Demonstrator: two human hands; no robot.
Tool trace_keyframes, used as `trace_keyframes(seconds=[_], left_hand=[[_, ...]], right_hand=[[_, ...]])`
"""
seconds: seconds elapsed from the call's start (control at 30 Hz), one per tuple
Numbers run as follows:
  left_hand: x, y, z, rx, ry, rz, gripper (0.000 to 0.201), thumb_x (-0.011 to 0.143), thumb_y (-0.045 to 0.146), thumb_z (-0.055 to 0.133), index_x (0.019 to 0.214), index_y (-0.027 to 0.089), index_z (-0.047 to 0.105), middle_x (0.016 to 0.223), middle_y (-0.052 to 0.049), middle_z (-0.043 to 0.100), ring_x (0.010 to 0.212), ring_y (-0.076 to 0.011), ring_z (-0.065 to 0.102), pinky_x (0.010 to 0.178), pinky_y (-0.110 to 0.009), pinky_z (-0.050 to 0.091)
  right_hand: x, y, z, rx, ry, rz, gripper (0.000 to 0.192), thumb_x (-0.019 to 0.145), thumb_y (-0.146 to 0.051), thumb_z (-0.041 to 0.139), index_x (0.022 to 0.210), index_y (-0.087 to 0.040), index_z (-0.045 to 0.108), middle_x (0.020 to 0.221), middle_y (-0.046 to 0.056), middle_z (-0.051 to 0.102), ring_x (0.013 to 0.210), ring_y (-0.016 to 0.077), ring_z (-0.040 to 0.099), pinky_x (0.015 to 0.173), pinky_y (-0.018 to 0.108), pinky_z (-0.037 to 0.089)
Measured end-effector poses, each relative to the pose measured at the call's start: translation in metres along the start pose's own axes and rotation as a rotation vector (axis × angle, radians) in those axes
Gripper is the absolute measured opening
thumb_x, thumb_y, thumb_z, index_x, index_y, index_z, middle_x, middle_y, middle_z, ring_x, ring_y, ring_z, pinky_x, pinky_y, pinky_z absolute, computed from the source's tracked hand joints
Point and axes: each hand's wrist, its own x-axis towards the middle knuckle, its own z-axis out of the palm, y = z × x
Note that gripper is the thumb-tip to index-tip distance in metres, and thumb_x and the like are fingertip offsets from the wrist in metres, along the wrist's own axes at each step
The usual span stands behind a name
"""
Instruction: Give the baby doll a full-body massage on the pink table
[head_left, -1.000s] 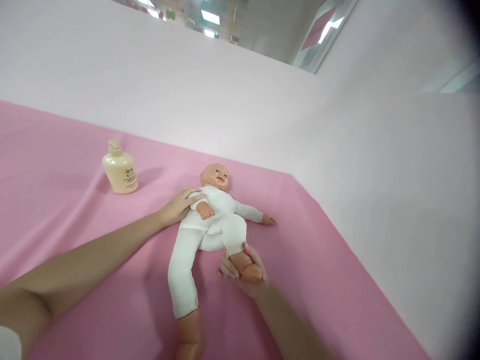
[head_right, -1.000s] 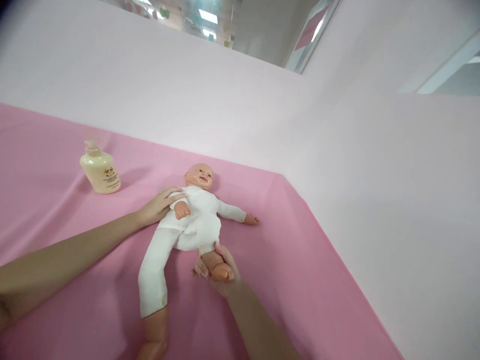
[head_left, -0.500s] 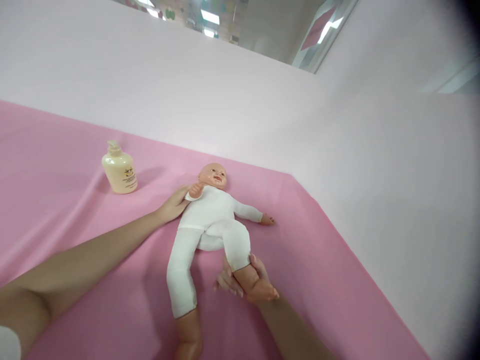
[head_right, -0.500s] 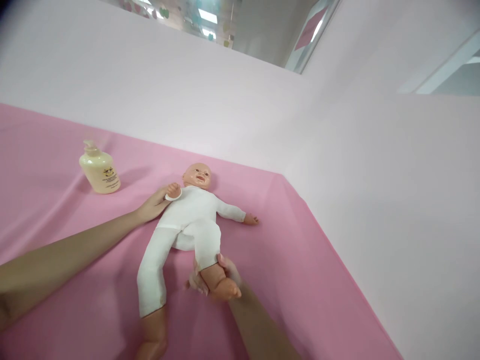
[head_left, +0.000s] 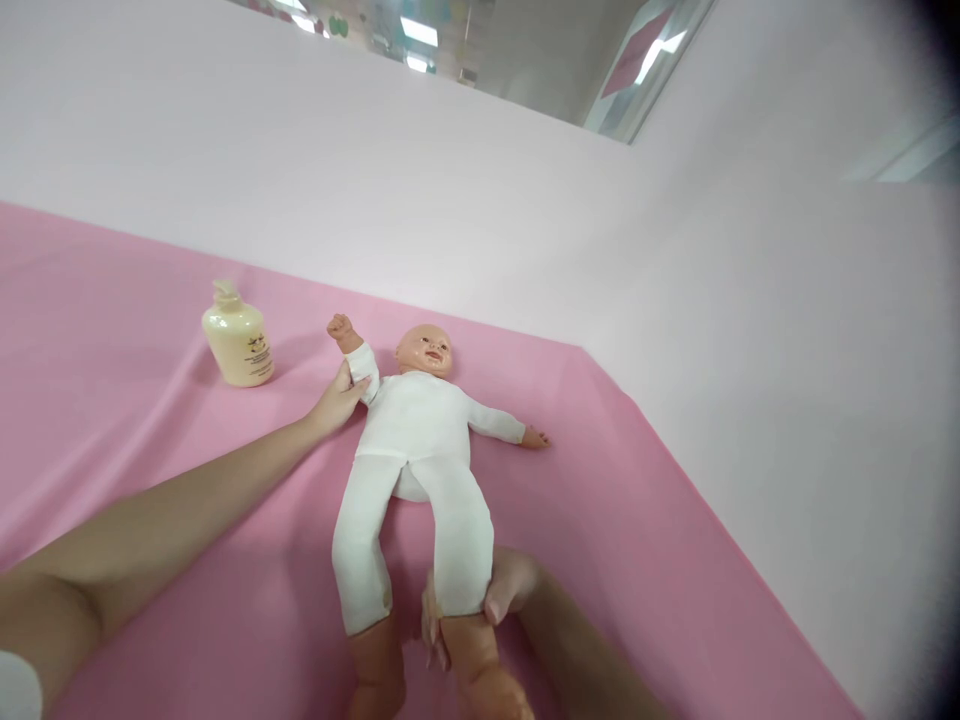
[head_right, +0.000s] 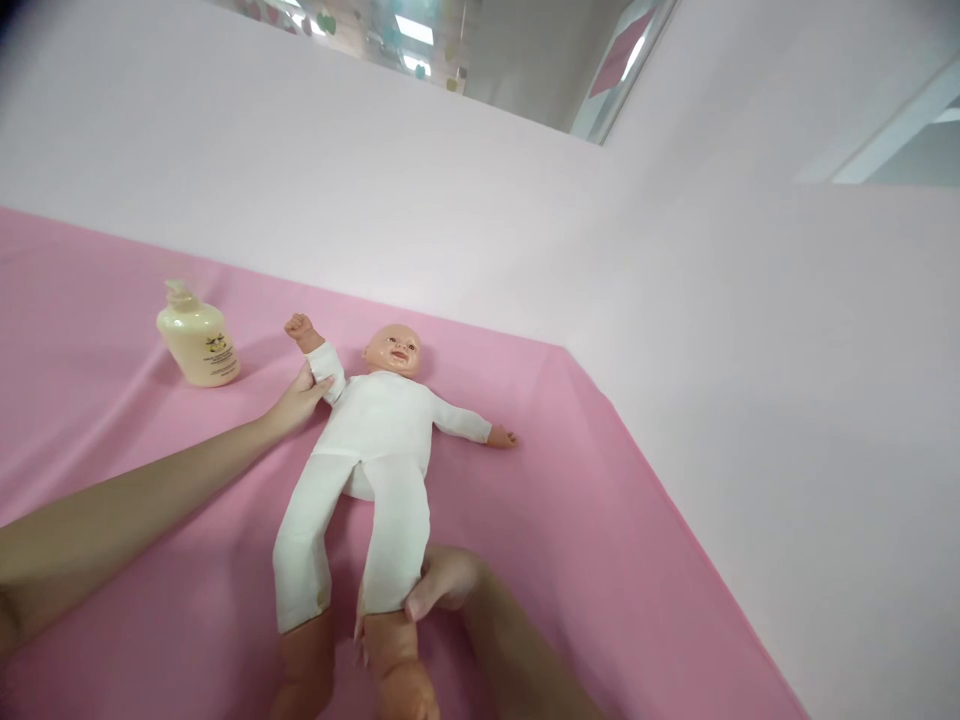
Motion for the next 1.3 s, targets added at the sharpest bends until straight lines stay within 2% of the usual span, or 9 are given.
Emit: trace_keyframes(seconds=[0.23,0.57,0.67,0.8,0.9,1.0,1.1,1.2,1.3], left_hand=[[0.002,-0.006,-0.002,-0.019,0.028,-0.02,0.047,0.082,0.042,0.065,0.122,0.023,0.049,0.115,-0.008,0.06,0.113,-0.025,0.056,0.102,-0.044,0.043],[0.0,-0.004,-0.002,-0.011,0.027,-0.025,0.046,0.084,0.041,0.064,0.123,0.022,0.049,0.117,-0.008,0.061,0.113,-0.0248,0.057,0.102,-0.043,0.043],[-0.001,0.0,-0.001,0.0,0.014,0.0,0.045,0.084,0.041,0.064,0.123,0.023,0.049,0.116,-0.008,0.062,0.112,-0.0241,0.057,0.1,-0.041,0.045],[-0.003,0.0,-0.001,0.095,-0.041,0.047,0.039,0.086,0.043,0.061,0.116,0.02,0.052,0.108,-0.008,0.064,0.103,-0.0235,0.06,0.094,-0.041,0.047],[-0.005,0.001,-0.001,0.206,-0.112,0.119,0.039,0.087,0.045,0.058,0.115,0.018,0.053,0.11,-0.009,0.063,0.104,-0.0243,0.06,0.096,-0.042,0.046],[-0.007,0.007,0.0,0.341,-0.189,0.252,0.039,0.092,0.046,0.052,0.118,0.018,0.055,0.116,-0.01,0.062,0.108,-0.0254,0.058,0.099,-0.043,0.044],[-0.01,0.018,0.0,0.446,-0.306,0.414,0.034,0.096,0.039,0.047,0.123,0.021,0.056,0.121,-0.011,0.062,0.113,-0.0254,0.056,0.103,-0.044,0.041],[-0.013,0.027,0.001,0.546,-0.393,0.506,0.034,0.096,0.029,0.046,0.128,0.025,0.058,0.126,-0.01,0.061,0.119,-0.0254,0.053,0.106,-0.044,0.039],[-0.015,0.029,0.001,0.622,-0.426,0.525,0.042,0.093,0.018,0.044,0.132,0.028,0.057,0.131,-0.009,0.057,0.123,-0.0258,0.05,0.107,-0.046,0.037]], right_hand=[[-0.005,-0.009,0.001,-0.039,-0.033,0.08,0.062,0.046,-0.041,0.092,0.092,-0.01,0.065,0.104,0.015,0.071,0.101,0.0293,0.067,0.088,0.033,0.052],[-0.006,-0.003,-0.006,-0.024,-0.165,0.039,0.05,0.06,-0.04,0.086,0.096,-0.011,0.066,0.095,0.009,0.072,0.105,0.0244,0.067,0.085,0.026,0.053],[-0.001,0.004,-0.012,0.004,-0.287,-0.059,0.045,0.065,-0.043,0.081,0.098,-0.016,0.065,0.091,0.004,0.072,0.103,0.0228,0.068,0.088,0.029,0.052],[0.017,0.017,-0.022,0.048,-0.618,-0.329,0.053,0.065,-0.049,0.078,0.104,-0.016,0.064,0.089,0.008,0.071,0.094,0.0256,0.069,0.086,0.038,0.053],[0.028,0.02,-0.029,0.039,-0.699,-0.551,0.056,0.066,-0.065,0.068,0.098,-0.018,0.064,0.085,0.005,0.069,0.092,0.0255,0.068,0.083,0.042,0.052],[0.027,0.018,-0.029,0.051,-0.625,-0.66,0.056,0.068,-0.072,0.059,0.088,-0.02,0.062,0.078,0.003,0.065,0.088,0.0228,0.066,0.084,0.042,0.05],[0.017,0.014,-0.021,0.134,-0.367,-0.664,0.058,0.069,-0.077,0.052,0.081,-0.021,0.062,0.066,0.002,0.061,0.079,0.0217,0.064,0.088,0.044,0.049],[0.006,0.008,-0.01,0.245,-0.044,-0.572,0.061,0.069,-0.078,0.051,0.079,-0.019,0.063,0.057,0.002,0.056,0.073,0.0219,0.062,0.091,0.047,0.047],[0.001,0.003,-0.002,0.344,0.147,-0.439,0.061,0.07,-0.075,0.055,0.08,-0.016,0.064,0.056,0.002,0.056,0.072,0.0212,0.062,0.095,0.05,0.045]])
